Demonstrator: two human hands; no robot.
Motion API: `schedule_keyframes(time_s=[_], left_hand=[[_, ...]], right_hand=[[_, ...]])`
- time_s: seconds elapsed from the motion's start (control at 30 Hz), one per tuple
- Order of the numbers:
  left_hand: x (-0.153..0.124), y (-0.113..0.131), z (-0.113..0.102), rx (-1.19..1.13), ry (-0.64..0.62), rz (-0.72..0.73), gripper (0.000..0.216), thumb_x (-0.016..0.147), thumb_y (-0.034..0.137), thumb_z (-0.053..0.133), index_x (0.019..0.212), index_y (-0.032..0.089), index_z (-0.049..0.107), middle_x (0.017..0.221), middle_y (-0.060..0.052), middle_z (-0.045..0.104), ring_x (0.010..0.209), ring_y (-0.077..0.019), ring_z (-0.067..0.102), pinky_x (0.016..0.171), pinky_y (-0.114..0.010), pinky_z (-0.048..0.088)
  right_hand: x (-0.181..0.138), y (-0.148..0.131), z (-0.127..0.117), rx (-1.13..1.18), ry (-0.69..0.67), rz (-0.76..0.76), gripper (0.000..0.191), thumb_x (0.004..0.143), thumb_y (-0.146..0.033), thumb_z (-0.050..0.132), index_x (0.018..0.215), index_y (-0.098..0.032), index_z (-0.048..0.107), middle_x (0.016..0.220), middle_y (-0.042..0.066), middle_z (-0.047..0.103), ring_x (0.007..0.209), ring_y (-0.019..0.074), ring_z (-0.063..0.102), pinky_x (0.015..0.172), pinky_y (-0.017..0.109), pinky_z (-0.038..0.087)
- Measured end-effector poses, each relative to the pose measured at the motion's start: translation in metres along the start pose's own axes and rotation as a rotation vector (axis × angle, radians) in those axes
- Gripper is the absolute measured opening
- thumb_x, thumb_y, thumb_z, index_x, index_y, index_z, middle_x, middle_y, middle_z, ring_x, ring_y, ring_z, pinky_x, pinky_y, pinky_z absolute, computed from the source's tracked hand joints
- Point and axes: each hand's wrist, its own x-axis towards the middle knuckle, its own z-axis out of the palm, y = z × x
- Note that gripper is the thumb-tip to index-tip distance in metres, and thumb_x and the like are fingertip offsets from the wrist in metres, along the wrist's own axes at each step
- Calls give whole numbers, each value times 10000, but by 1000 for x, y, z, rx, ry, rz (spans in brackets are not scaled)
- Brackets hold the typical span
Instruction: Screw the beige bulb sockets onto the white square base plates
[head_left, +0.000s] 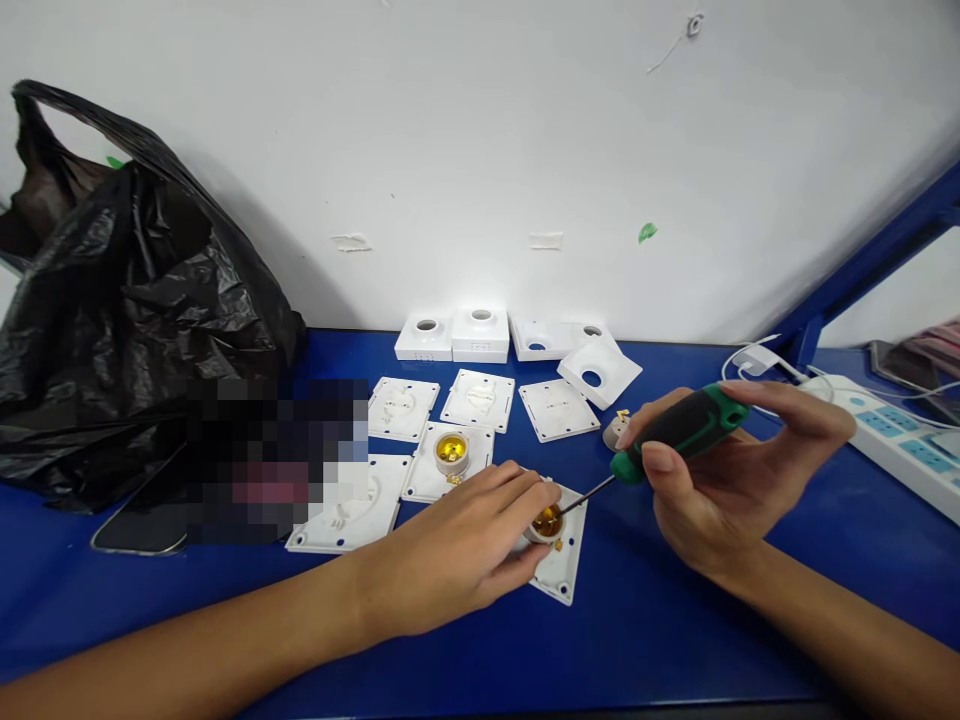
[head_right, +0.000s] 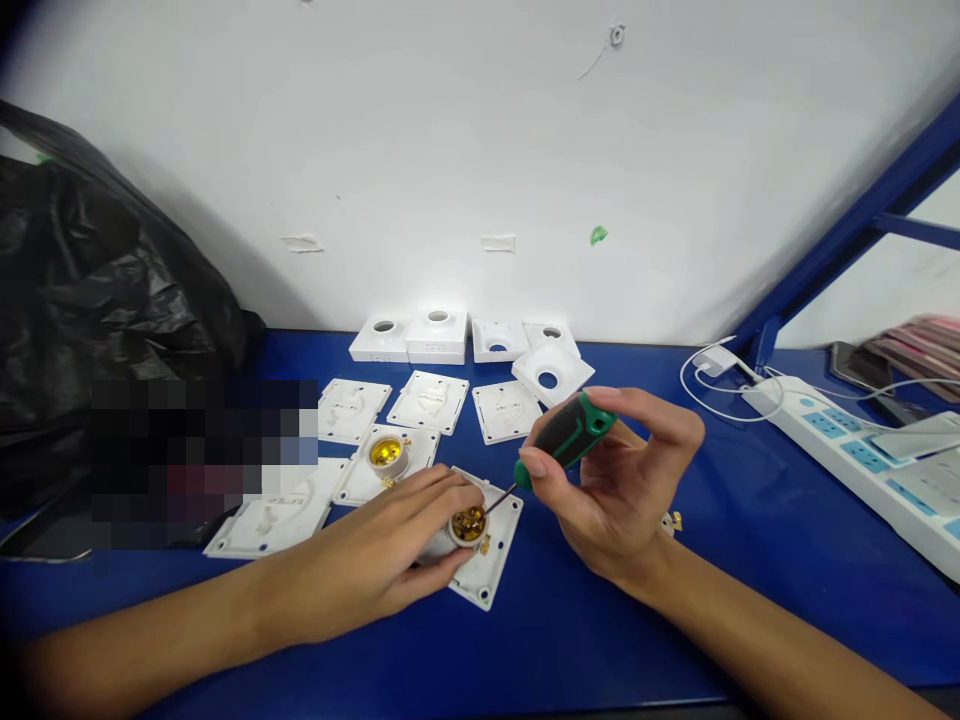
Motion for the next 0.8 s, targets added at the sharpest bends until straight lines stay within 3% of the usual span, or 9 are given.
schedule_keyframes(time_s=[0.4,0.57,0.8], left_hand=[[0,3,-3,-2,17,-59,343,1012,214,744,1295,219,549,1089,-22,646,1040,-226,627,904,-353,523],[3,3,-3,83,41,-46,383,971,306,810,1268,183,602,1074,-36,657,1033,-251,620,972,-411,490],[3,3,-3,28,10,-39,329,981,209,729,1294,212,628,1106,-28,682,1057,-241,645,1110,-451,397]], right_hand=[[-2,3,0,10,36,-55,488,918,-280,804,1348,-389,600,1154,12,503,652,156,711,512,382,657],[1,1,0,41,47,-65,516,876,-269,840,1335,-374,630,1151,4,508,623,143,697,473,365,637],[3,1,0,-6,60,-144,521,856,-339,867,1325,-391,645,1141,-13,476,569,115,662,414,352,604]])
